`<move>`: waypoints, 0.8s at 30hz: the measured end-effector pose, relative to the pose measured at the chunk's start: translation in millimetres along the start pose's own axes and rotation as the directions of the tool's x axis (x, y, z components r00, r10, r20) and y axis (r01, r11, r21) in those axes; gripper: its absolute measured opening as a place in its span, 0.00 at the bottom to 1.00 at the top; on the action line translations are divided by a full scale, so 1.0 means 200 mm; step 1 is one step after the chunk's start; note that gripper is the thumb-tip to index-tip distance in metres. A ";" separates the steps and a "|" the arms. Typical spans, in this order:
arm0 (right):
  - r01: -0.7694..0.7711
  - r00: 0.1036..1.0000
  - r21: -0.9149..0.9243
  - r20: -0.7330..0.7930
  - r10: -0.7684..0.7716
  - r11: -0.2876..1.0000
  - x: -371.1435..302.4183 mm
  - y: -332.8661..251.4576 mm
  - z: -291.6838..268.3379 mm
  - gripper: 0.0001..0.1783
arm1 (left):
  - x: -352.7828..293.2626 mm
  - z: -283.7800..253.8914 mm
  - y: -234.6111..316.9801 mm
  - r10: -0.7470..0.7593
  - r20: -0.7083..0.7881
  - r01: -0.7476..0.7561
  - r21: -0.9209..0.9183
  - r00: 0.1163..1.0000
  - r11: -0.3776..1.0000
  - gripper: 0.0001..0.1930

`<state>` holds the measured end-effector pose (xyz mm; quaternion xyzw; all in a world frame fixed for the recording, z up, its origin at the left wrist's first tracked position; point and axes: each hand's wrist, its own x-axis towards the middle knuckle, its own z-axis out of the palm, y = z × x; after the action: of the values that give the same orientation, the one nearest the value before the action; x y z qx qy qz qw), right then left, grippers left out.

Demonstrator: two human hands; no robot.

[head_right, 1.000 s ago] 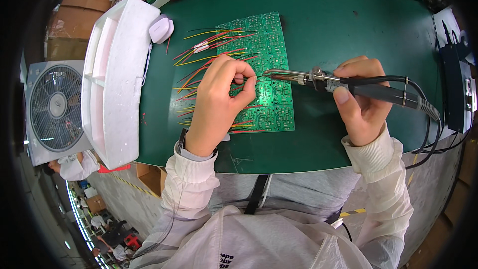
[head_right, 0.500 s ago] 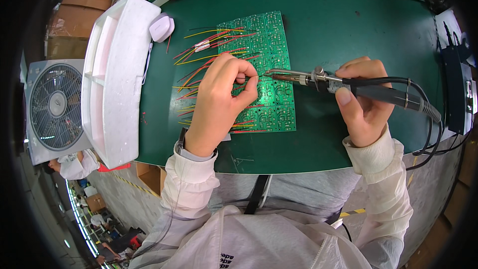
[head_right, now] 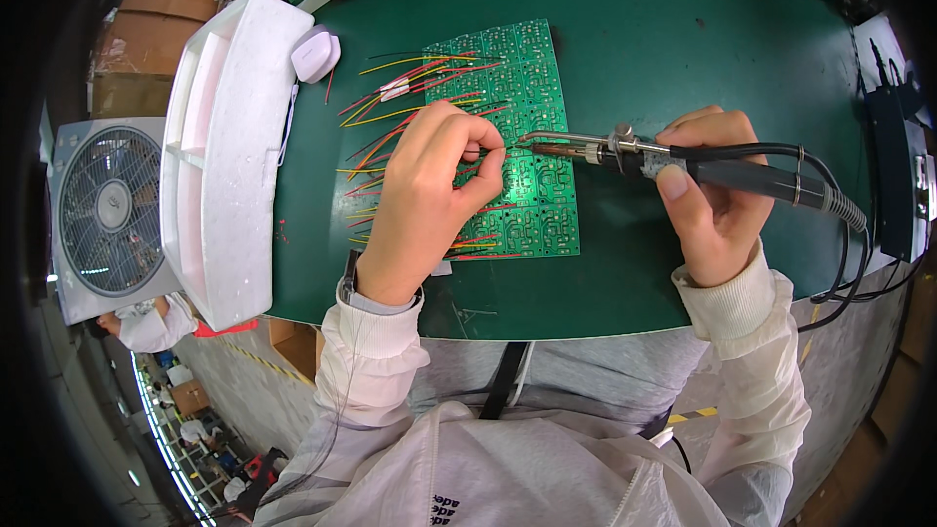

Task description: The person takes wires from a foam container and solders them onto a circuit board using a soldering iron.

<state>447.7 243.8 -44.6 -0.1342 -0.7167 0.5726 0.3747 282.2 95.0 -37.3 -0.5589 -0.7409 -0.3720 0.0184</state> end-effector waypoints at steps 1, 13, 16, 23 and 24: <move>0.008 1.000 0.001 -0.001 -0.008 1.000 0.00 0.00 0.00 0.12 | 0.00 0.00 0.00 0.015 -0.001 -0.015 0.015 1.000 1.000 0.11; -0.006 1.000 -0.003 -0.011 0.006 1.000 0.00 -0.01 0.01 0.11 | 0.00 0.00 0.00 0.005 0.003 -0.005 0.018 1.000 1.000 0.10; 0.007 1.000 -0.049 -0.002 -0.007 0.999 0.00 0.00 0.00 0.12 | 0.00 0.01 0.00 -0.008 -0.006 0.008 -0.004 1.000 1.000 0.09; 0.036 0.999 -0.081 -0.017 -0.038 0.996 0.00 -0.02 0.02 0.12 | -0.01 0.02 0.01 -0.052 -0.018 0.051 -0.072 0.998 0.996 0.09; 0.057 0.998 -0.086 -0.021 -0.059 0.995 0.00 -0.02 0.02 0.12 | -0.01 0.02 0.00 -0.048 -0.017 0.047 -0.063 0.999 0.997 0.09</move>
<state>445.5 238.9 -41.8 -0.1361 -0.7395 0.5290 0.3934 285.1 96.0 -40.7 -0.5380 -0.7417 -0.4005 -0.0012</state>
